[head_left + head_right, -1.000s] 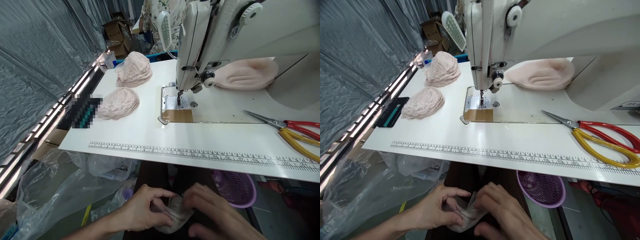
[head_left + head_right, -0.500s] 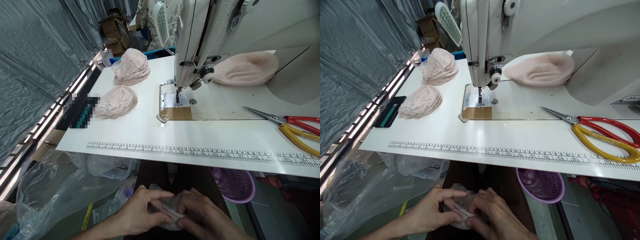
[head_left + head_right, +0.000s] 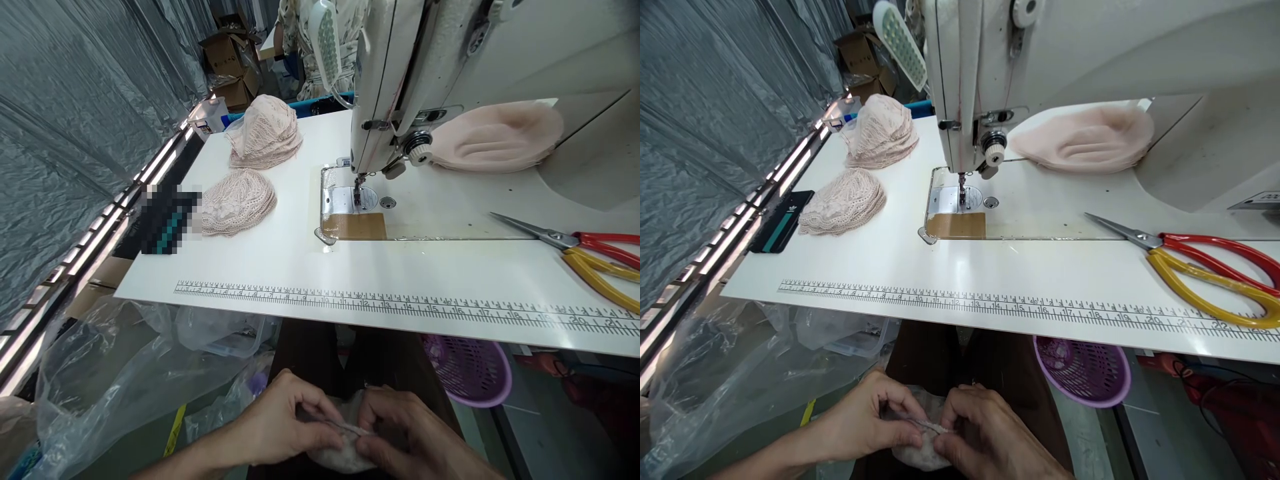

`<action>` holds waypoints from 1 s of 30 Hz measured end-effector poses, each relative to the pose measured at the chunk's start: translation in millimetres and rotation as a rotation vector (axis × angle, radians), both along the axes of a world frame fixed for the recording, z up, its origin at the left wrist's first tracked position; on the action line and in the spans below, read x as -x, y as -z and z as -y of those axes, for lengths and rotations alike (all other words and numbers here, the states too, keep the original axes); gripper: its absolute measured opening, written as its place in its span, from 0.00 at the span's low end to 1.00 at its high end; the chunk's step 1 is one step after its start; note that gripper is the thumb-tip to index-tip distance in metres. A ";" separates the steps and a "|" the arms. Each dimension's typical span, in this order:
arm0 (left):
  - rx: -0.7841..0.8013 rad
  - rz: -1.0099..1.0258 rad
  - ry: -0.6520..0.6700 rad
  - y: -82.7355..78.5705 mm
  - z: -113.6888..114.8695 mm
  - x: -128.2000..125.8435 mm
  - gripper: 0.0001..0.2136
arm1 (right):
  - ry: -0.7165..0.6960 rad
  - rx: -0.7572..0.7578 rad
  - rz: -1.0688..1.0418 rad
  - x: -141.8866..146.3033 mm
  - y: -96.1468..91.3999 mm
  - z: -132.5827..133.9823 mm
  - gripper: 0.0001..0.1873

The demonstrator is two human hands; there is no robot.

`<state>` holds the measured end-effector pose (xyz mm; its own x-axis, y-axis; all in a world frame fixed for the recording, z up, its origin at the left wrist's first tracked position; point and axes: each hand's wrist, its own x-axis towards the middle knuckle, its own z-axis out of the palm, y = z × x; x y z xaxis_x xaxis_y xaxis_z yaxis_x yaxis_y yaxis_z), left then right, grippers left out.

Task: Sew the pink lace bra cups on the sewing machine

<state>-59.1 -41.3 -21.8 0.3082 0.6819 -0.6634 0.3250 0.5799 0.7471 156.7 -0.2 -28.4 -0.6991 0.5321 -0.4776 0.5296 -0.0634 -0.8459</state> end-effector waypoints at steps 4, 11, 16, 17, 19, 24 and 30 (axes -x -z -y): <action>0.086 0.057 -0.049 4.5 3.1 0.6 0.16 | -0.004 0.115 0.006 -3.1 6.3 1.3 0.06; 0.126 0.054 -0.070 3.3 2.0 1.0 0.16 | -0.001 0.181 0.002 -5.1 13.4 0.9 0.09; 0.093 0.075 -0.057 -0.9 0.2 0.6 0.15 | -0.017 0.182 0.015 -3.0 7.8 -3.3 0.09; 0.087 0.067 -0.054 -1.3 0.2 0.6 0.15 | -0.020 0.177 0.020 -2.6 6.3 -3.8 0.10; 0.076 0.040 -0.043 -1.8 0.1 0.6 0.15 | -0.022 0.155 0.029 -2.0 3.6 -4.3 0.11; 0.110 0.026 -0.049 -2.1 0.5 0.2 0.17 | -0.001 0.072 0.055 0.0 0.2 -2.5 0.11; 0.084 -0.025 -0.035 1.7 3.0 1.7 0.22 | 0.088 0.045 0.054 1.5 -1.7 2.1 0.10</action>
<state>-60.8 -44.4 -23.5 0.2675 0.6335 -0.7261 0.3213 0.6518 0.6870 155.2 -2.3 -26.6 -0.6229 0.5679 -0.5381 0.5651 -0.1490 -0.8114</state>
